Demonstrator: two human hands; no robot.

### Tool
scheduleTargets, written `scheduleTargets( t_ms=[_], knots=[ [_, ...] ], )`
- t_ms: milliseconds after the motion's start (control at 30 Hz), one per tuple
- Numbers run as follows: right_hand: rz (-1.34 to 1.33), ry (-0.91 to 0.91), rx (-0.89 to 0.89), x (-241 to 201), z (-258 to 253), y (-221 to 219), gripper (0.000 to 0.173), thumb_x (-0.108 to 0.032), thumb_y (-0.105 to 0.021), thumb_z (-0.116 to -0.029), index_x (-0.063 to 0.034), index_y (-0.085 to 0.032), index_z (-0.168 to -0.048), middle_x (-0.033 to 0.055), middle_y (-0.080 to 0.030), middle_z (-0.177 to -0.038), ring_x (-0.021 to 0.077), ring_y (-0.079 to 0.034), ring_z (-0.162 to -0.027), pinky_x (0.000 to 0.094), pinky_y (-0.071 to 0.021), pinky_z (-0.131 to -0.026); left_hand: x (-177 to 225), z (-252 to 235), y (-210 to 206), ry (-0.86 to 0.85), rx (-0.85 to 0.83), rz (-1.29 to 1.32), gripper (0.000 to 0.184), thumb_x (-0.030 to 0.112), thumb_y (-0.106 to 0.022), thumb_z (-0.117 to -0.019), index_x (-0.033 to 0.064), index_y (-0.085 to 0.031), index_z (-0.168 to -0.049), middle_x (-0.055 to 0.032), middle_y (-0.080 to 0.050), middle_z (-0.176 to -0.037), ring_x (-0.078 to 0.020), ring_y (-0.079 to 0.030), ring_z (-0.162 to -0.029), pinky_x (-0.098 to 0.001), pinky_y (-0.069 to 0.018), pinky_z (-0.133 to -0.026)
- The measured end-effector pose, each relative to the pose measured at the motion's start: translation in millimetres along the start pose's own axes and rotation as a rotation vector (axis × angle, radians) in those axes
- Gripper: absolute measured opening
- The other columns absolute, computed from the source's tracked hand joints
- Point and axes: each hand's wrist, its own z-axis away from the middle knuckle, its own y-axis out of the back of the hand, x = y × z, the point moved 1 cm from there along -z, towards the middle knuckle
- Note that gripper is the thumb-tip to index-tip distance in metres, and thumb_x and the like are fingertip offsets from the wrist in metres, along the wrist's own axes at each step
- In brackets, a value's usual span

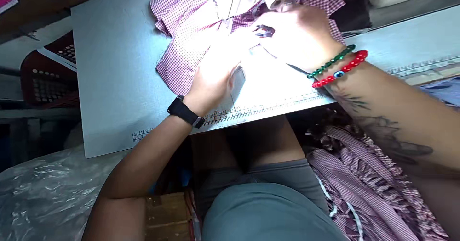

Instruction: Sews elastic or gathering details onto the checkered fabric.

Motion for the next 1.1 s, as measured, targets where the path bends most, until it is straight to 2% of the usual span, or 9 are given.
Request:
scheduleTargets(
  t_ms=[33, 167, 300, 600, 733, 867, 933, 1033, 1100],
  knots=[
    [0.004, -0.022, -0.020, 0, -5, 1, 0.031, -0.031, -0.057, -0.0987, -0.0201, -0.072, -0.124, 0.0240, -0.069, -0.117, 0.0483, -0.067, -0.103, 0.0685, -0.0492, -0.075, -4, -3, -1, 0.000, 0.022, 0.018, 0.016, 0.005, -0.061, -0.0969, 0.0010, -0.076, -0.100, -0.0159, -0.074, -0.106, -0.0279, -0.070, -0.106, -0.0402, -0.0543, -0.096],
    [0.013, -0.136, -0.123, -5, -28, 3, 0.033, -0.033, -0.058, -0.0990, -0.0188, -0.070, -0.126, 0.0211, -0.065, -0.130, 0.0462, -0.061, -0.120, 0.0706, -0.0458, -0.088, -17, -16, -3, 0.057, 0.030, 0.064, 0.014, 0.008, -0.062, -0.0960, 0.0032, -0.076, -0.093, -0.0122, -0.069, -0.092, -0.0238, -0.067, -0.093, -0.0377, -0.0521, -0.085],
    [-0.012, -0.122, -0.102, -4, -43, 3, 0.034, -0.031, -0.057, -0.1000, -0.0137, -0.068, -0.128, 0.0232, -0.064, -0.130, 0.0455, -0.060, -0.122, 0.0685, -0.0449, -0.091, -31, -24, -3, 0.130, 0.008, 0.116, 0.015, 0.011, -0.063, -0.0970, 0.0050, -0.077, -0.094, -0.0128, -0.068, -0.103, -0.0216, -0.064, -0.103, -0.0350, -0.0493, -0.093],
    [-0.088, -0.133, -0.160, -15, -56, 24, 0.033, -0.023, -0.056, -0.1025, -0.0026, -0.065, -0.127, 0.0326, -0.061, -0.127, 0.0527, -0.057, -0.123, 0.0695, -0.0421, -0.094, -71, -40, 11, 0.159, -0.026, 0.275, 0.015, 0.012, -0.067, -0.0955, 0.0014, -0.076, -0.091, -0.0121, -0.071, -0.107, -0.0130, -0.065, -0.109, -0.0276, -0.0482, -0.100],
    [-0.035, -0.111, -0.164, -14, -55, 31, 0.030, -0.016, -0.057, -0.0994, 0.0000, -0.065, -0.124, 0.0326, -0.062, -0.123, 0.0522, -0.058, -0.119, 0.0682, -0.0436, -0.089, -83, -60, 18, 0.326, -0.068, 0.250, 0.018, 0.021, -0.069, -0.0967, 0.0039, -0.074, -0.098, -0.0058, -0.070, -0.101, -0.0035, -0.065, -0.094, -0.0222, -0.0514, -0.088],
    [0.052, -0.064, 0.135, -3, -29, 29, 0.036, -0.030, -0.062, -0.0956, -0.0052, -0.068, -0.121, 0.0253, -0.067, -0.121, 0.0474, -0.062, -0.118, 0.0645, -0.0502, -0.085, -86, -82, -2, 0.373, 0.038, 0.133, 0.029, 0.016, -0.066, -0.0917, 0.0006, -0.071, -0.116, -0.0159, -0.068, -0.120, -0.0199, -0.064, -0.116, -0.0372, -0.0493, -0.104],
    [0.024, -0.087, 0.174, -9, -4, 30, 0.046, -0.047, -0.064, -0.0930, -0.0065, -0.070, -0.115, 0.0236, -0.069, -0.111, 0.0452, -0.067, -0.101, 0.0644, -0.0515, -0.074, -86, -83, -10, 0.323, 0.001, -0.039, 0.035, 0.019, -0.063, -0.0909, -0.0037, -0.069, -0.117, -0.0249, -0.067, -0.122, -0.0363, -0.062, -0.122, -0.0527, -0.0457, -0.106],
    [-0.111, -0.102, 0.002, -41, 38, 42, 0.019, -0.016, -0.068, -0.0943, -0.0023, -0.073, -0.107, 0.0201, -0.072, -0.096, 0.0392, -0.070, -0.090, 0.0592, -0.0543, -0.074, -83, -72, -10, 0.334, -0.123, -0.090, 0.028, 0.015, -0.060, -0.0990, -0.0057, -0.067, -0.117, -0.0284, -0.068, -0.113, -0.0436, -0.066, -0.109, -0.0637, -0.0506, -0.092],
    [-0.154, 0.028, -0.006, -57, 45, 23, 0.020, -0.012, -0.066, -0.0960, -0.0016, -0.074, -0.110, 0.0170, -0.073, -0.100, 0.0321, -0.071, -0.094, 0.0505, -0.0576, -0.079, -99, -64, -10, 0.437, -0.083, -0.006, 0.025, 0.015, -0.060, -0.1003, -0.0062, -0.067, -0.111, -0.0248, -0.068, -0.100, -0.0361, -0.068, -0.090, -0.0572, -0.0546, -0.078]
  ],
)
